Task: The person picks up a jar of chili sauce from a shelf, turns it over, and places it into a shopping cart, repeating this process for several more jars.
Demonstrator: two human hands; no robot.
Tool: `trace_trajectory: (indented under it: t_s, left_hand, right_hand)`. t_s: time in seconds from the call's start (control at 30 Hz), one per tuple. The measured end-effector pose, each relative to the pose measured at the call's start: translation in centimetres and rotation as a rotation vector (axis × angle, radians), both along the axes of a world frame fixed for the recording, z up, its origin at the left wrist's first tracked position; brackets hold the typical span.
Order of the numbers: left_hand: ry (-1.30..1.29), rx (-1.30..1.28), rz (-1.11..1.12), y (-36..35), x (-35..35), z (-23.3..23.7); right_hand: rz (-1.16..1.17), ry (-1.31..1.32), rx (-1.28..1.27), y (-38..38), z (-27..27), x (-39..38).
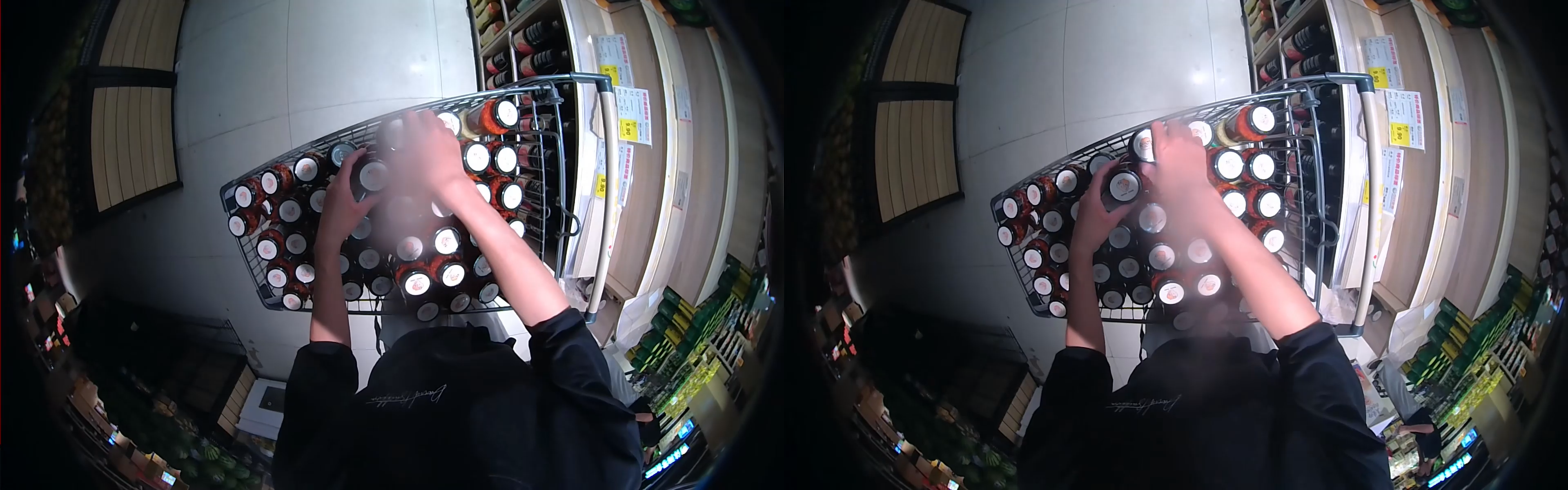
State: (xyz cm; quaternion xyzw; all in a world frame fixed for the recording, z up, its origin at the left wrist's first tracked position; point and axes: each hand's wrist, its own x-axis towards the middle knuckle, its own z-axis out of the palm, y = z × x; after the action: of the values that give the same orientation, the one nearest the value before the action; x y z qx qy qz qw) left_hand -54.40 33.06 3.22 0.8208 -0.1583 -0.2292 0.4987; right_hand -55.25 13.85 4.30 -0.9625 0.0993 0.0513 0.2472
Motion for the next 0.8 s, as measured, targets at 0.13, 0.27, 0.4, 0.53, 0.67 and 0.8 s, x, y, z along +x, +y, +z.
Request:
trace_trajectory:
  t_s: [0.13,0.27,0.4,0.53,0.67,0.8]
  left_hand:
    - [0.013,-0.012,-0.022,0.0,0.0,-0.3]
    - [0.03,-0.046,-0.054,-0.1,0.3,-0.7]
    - [0.006,-0.065,-0.089,-0.4,0.3,-0.6]
    - [-0.001,-0.107,-0.081,-0.3,0.2,-1.2]
    - [0.049,-0.154,-0.092,-0.4,0.1,-0.1]
    - [0.249,-0.285,0.036,0.2,0.2,-1.8]
  right_hand:
    - [-0.007,0.095,0.104,-1.7,1.1,-0.5]
    - [0.026,0.09,0.165,-2.0,1.2,-0.7]
    - [0.025,-0.031,0.195,-2.0,-0.2,-1.4]
    - [-0.011,-0.16,0.286,-2.5,-1.3,-2.3]
    - [-0.205,-0.267,0.395,-3.0,1.2,-4.2]
    - [-0.351,-0.264,0.587,-4.0,3.3,-7.3]
